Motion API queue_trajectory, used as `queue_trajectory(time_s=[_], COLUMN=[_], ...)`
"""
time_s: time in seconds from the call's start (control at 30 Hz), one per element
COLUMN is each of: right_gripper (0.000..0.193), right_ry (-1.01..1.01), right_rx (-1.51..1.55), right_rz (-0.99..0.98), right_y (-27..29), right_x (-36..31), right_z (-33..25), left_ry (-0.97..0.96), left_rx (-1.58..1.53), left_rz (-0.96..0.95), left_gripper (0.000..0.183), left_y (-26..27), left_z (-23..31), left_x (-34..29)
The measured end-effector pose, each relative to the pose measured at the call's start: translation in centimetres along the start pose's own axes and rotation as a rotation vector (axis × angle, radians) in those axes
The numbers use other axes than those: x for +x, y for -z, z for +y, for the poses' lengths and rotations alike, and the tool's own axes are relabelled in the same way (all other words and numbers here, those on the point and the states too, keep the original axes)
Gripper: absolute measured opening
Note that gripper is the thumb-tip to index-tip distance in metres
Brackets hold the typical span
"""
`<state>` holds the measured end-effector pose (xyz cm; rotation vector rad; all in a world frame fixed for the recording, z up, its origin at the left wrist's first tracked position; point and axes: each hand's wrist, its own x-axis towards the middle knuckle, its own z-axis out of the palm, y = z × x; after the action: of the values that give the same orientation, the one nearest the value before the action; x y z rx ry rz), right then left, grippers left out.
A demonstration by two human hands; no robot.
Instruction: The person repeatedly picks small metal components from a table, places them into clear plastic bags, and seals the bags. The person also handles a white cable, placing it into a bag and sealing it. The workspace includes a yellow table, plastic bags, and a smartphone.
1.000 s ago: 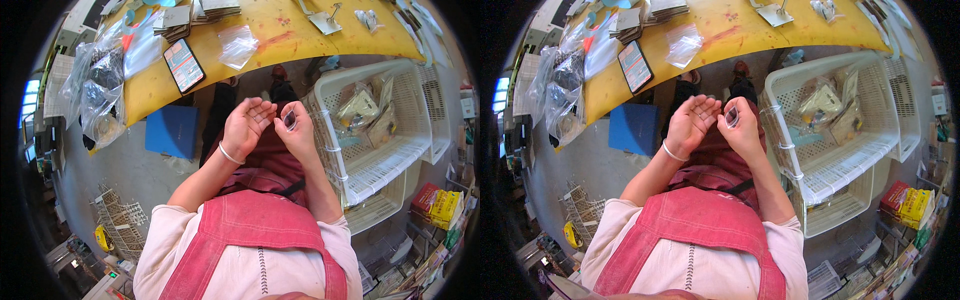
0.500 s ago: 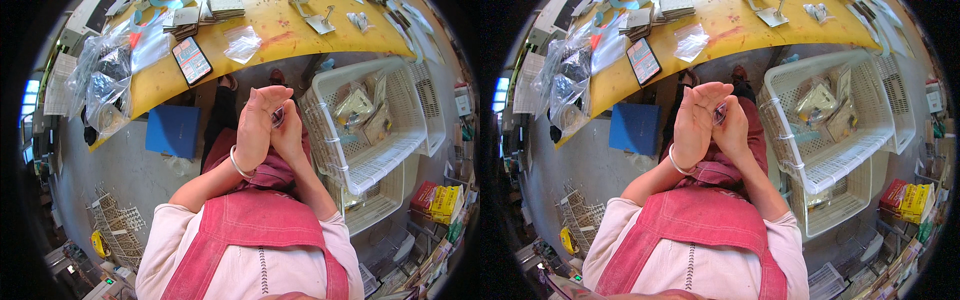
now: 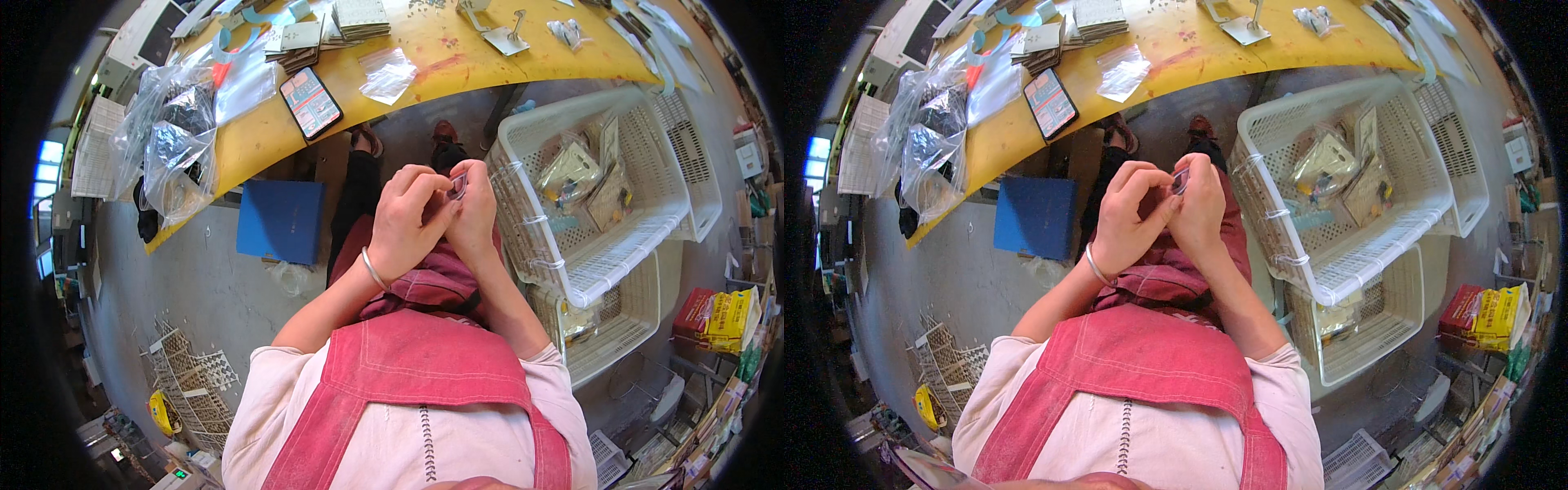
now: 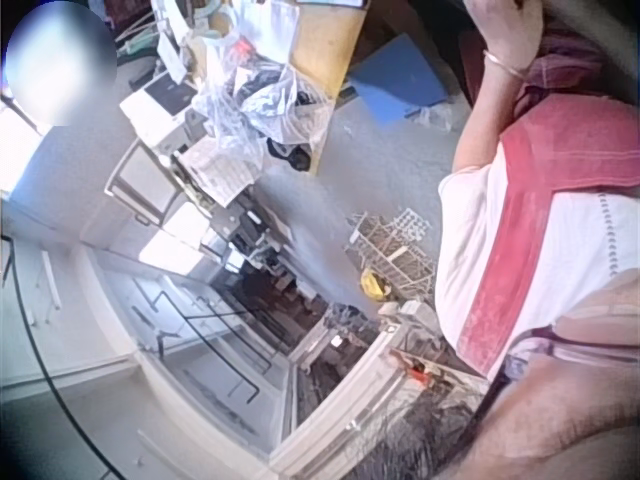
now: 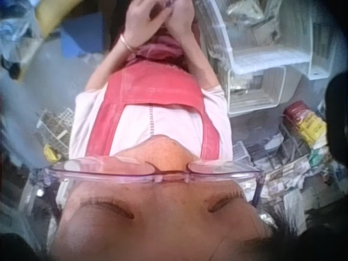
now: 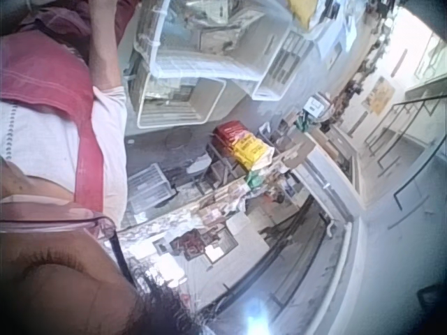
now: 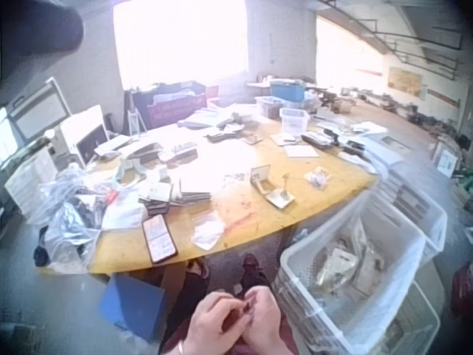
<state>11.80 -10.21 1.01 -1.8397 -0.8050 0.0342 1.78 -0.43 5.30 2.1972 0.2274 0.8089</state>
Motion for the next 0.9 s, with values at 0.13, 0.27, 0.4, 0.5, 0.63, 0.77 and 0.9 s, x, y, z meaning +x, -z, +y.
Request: queue_trajectory(time_s=[0.13,0.27,0.4,0.5,0.63,0.77,0.9], right_gripper=[0.036,0.036,0.034,0.032,0.031,0.028,0.032], right_ry=[0.024,0.149,0.264,0.304,0.34,0.404,0.429], right_rx=[-0.04,-0.046,-0.094,-0.102,-0.123,-0.217,-0.222], right_rz=[0.021,0.022,0.027,0.027,-0.021,-0.058,-0.085], right_y=[-0.4,-0.5,-1.3,-1.7,-1.7,-1.6,-2.7], right_x=[-1.0,-1.6,-1.9,-1.9,-1.8,-2.0,-2.9], right_z=[0.0,0.2,0.7,0.4,0.1,0.2,0.8], left_ry=[0.105,0.134,0.062,-0.002,-0.02,-0.065,-0.044], left_rx=[-0.072,-0.141,0.087,0.25,0.22,0.24,0.34], left_rz=[-0.075,-0.195,-0.349,-0.383,-0.334,-0.422,-0.458], left_gripper=[0.009,0.009,0.013,0.014,0.013,0.013,0.014], left_y=[1.1,2.3,3.8,3.9,4.1,4.2,4.1], left_z=[-0.8,-1.2,-1.0,-1.0,-1.3,-1.9,-2.7], left_x=[-0.3,-0.2,0.4,0.4,-0.4,-0.6,-1.8])
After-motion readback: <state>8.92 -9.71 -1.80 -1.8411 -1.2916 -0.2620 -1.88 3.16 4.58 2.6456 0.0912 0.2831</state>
